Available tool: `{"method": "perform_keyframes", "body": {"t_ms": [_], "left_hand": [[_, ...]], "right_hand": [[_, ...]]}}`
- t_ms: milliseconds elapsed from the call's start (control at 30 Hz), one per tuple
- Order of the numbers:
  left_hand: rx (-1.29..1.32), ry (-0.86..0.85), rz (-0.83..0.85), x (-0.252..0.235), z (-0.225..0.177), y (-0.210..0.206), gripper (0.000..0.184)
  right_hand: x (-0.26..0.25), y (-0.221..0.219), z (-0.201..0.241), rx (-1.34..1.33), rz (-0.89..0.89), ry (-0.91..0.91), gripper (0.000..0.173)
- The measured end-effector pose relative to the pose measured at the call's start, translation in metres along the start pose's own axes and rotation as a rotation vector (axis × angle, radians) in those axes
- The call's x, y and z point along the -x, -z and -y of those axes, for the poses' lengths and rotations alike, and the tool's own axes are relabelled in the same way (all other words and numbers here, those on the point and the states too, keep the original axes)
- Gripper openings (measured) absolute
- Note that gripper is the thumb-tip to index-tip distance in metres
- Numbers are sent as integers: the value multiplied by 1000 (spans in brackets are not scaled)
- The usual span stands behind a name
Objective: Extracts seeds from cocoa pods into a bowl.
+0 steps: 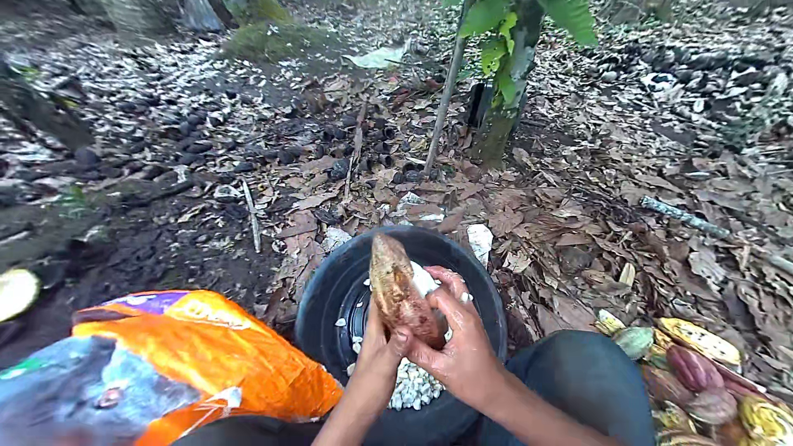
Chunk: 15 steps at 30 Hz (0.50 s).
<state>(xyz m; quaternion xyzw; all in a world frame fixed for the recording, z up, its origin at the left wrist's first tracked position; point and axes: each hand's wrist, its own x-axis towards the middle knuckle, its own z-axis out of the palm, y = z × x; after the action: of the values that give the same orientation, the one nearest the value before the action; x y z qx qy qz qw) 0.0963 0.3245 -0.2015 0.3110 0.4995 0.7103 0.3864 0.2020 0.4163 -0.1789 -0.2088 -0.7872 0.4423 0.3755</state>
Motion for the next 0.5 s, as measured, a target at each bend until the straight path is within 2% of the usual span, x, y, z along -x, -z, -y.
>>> {"method": "perform_keyframes", "body": {"t_ms": [67, 200, 267, 333, 400, 433, 500], "left_hand": [[9, 39, 123, 0, 0, 5, 131], [-24, 11, 285, -13, -7, 21, 125], [-58, -7, 241, -22, -3, 21, 115], [-80, 36, 107, -30, 12, 14, 88], [-332, 145, 46, -37, 39, 4, 50], [-536, 219, 106, -39, 57, -1, 38], [-914, 318, 389, -36, 108, -17, 35]], "right_hand": [[-8, 1, -4, -18, -21, -73, 55], [-25, 9, -3, -337, -70, -244, 55], [-28, 16, -2, -433, -108, -273, 50], [-29, 23, -2, -487, -153, -294, 48], [-31, 31, -2, -521, -191, -300, 47], [-32, 35, -1, -527, -209, -300, 45], [-32, 42, -1, -524, -242, -286, 41]]}}
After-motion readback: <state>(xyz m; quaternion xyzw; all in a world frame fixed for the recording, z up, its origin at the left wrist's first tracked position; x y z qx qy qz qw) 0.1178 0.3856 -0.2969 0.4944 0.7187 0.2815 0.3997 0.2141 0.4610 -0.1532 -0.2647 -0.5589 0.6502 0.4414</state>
